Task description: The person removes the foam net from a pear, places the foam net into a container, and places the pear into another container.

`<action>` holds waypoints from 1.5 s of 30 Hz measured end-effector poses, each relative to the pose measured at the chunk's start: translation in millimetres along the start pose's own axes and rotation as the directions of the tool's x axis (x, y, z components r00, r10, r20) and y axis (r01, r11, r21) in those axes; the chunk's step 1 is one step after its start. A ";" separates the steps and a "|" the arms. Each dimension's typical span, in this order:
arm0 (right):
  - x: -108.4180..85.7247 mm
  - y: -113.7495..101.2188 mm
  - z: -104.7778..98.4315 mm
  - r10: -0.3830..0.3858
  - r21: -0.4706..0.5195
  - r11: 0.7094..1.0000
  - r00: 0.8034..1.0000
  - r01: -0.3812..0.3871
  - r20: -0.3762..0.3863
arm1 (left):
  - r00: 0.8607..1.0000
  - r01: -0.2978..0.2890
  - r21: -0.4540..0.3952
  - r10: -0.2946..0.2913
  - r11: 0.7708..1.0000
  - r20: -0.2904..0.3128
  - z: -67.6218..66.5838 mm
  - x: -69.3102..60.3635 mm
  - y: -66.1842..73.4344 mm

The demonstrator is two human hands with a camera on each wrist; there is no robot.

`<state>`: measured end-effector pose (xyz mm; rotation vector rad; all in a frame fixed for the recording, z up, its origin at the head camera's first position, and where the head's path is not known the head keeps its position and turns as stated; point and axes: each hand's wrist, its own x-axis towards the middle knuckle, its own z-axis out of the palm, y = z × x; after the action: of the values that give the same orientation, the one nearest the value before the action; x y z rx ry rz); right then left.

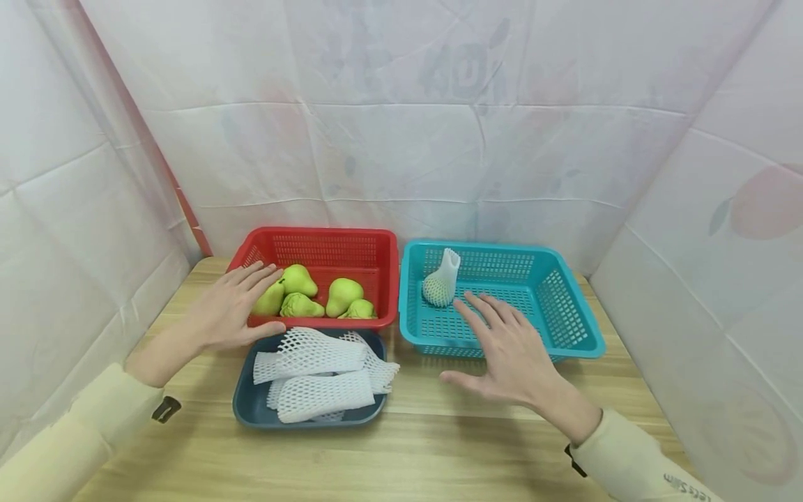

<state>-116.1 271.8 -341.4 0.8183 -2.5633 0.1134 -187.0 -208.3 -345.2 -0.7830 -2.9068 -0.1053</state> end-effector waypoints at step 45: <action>82.1 119.1 37.4 0.116 -0.033 0.993 0.881 -0.114 0.459 | 0.977 -0.166 0.040 0.170 0.985 -0.128 19.2 -45.7 66.0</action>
<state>-257.9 318.2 -332.5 0.7620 -3.0592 -0.0610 -116.6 -172.1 -368.5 -0.9742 -2.7008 -0.0941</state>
